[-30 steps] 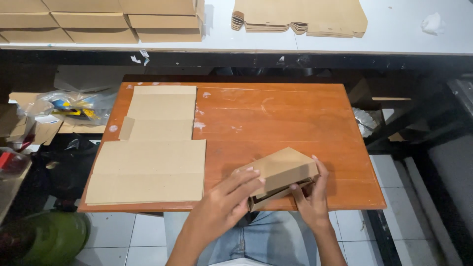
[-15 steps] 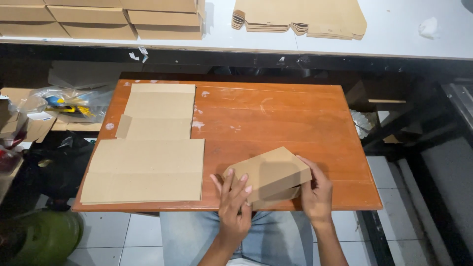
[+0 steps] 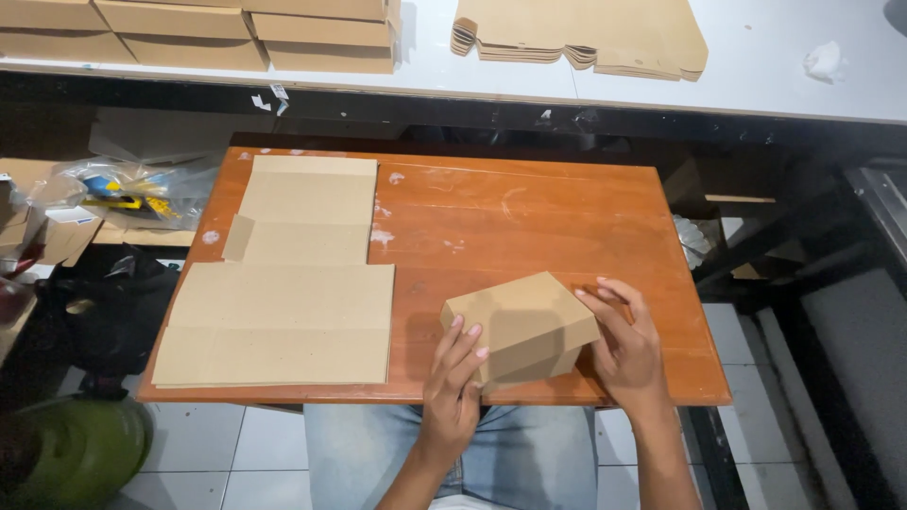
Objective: The person folds flat cardboard sheets into small rectangular boxes by hand on a wooden table. They fold the side flaps inward, tuck the ends to form the box shape, and place the finished boxes on a stack on the adjacent counter.
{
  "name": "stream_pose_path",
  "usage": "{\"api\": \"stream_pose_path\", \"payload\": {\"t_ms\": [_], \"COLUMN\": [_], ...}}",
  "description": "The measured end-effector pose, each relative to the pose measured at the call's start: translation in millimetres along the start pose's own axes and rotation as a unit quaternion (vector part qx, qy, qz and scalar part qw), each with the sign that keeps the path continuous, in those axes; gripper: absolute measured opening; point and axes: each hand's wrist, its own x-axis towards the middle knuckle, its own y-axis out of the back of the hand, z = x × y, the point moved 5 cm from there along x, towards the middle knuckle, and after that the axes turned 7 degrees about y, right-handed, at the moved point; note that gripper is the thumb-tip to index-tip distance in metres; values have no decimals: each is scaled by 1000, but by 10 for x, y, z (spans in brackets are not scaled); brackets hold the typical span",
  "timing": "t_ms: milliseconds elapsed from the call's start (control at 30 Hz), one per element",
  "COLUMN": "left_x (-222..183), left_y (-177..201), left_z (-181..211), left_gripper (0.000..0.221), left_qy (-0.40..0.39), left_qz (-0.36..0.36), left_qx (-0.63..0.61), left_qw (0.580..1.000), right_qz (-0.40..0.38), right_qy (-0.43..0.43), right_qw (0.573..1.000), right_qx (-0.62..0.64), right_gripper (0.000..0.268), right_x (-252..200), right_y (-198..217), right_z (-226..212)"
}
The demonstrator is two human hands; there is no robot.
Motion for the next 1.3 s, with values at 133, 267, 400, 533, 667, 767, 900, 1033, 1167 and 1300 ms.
{"api": "stream_pose_path", "payload": {"t_ms": [133,267,400,533,667,767,900,1033,1167,1300], "left_x": [-10,-39,-8,21,106,153,186,182,210,225], "left_y": [4,7,70,111,180,176,200,200,221,228], "left_z": [-25,-70,-36,-37,54,65,22,8,27,35], "left_gripper": [37,44,44,56,50,47,48,47,45,44], "left_qy": [0,13,40,90,136,179,205,233,244,229], "left_qz": [-15,-22,-24,-54,-66,-54,-47,-73,-104,-109], "left_qx": [-5,-30,-42,-64,-83,-173,-153,-196,-196,-186], "left_qw": [1000,999,998,992,985,967,966,950,944,949], "right_qz": [-7,-67,-95,-43,-10,46,-13,0,-7,-15], "right_qy": [-18,-118,-76,10,16,6,-142,-102,-15,38], "right_qw": [997,989,989,992,995,986,970,976,993,998], "right_qx": [73,57,78,119,103,162,198,193,119,57], "right_gripper": [41,59,62,53,44,35,36,33,31,37], "right_x": [-247,-426,-248,-201,-280,-356,-418,-492,-519,-598], "right_y": [-96,-108,111,229,173,167,171,238,315,307], "right_z": [-9,103,-157,-294,-310,-350,-330,-363,-478,-649]}}
